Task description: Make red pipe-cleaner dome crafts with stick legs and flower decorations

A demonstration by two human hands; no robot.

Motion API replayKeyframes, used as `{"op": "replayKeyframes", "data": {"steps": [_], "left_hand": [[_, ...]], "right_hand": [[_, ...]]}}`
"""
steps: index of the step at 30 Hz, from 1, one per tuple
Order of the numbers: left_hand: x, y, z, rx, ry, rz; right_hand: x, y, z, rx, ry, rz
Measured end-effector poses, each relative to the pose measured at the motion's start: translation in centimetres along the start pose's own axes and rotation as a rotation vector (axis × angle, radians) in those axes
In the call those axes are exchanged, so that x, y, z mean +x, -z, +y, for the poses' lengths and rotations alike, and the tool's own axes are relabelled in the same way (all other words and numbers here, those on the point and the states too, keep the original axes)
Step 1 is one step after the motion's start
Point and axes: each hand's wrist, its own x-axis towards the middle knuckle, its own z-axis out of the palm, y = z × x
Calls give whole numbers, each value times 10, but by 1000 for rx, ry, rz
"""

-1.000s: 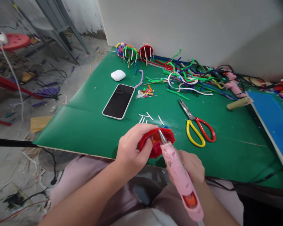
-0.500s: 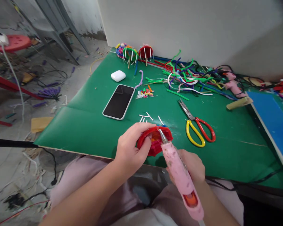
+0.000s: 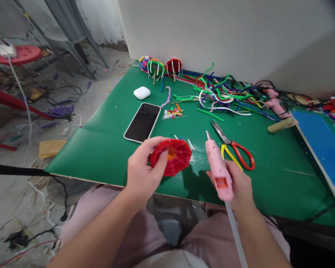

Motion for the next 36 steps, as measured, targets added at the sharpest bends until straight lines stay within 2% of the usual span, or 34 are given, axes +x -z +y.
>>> {"op": "replayKeyframes", "data": {"steps": [3, 6, 11, 16, 19, 23, 26, 30, 36], "left_hand": [[5, 7, -7, -3, 94, 96], [10, 12, -13, 9, 132, 156], [14, 17, -17, 5, 158, 219], [14, 18, -16, -3, 181, 205], [14, 17, -17, -17, 182, 194], [14, 15, -19, -31, 177, 184], [15, 12, -19, -24, 164, 167], [14, 9, -16, -14, 147, 150], [11, 7, -15, -17, 154, 119]], "right_hand": [[19, 2, 17, -221, -50, -106], [36, 4, 28, -415, -58, -181], [52, 4, 42, -438, 77, -367], [57, 13, 52, -445, 77, -438], [61, 25, 47, -434, 100, -407], [75, 25, 24, -345, 202, -243], [88, 5, 5, -283, 343, -336], [98, -21, -3, -355, 403, -505], [99, -28, 0, -387, 430, -532]]}}
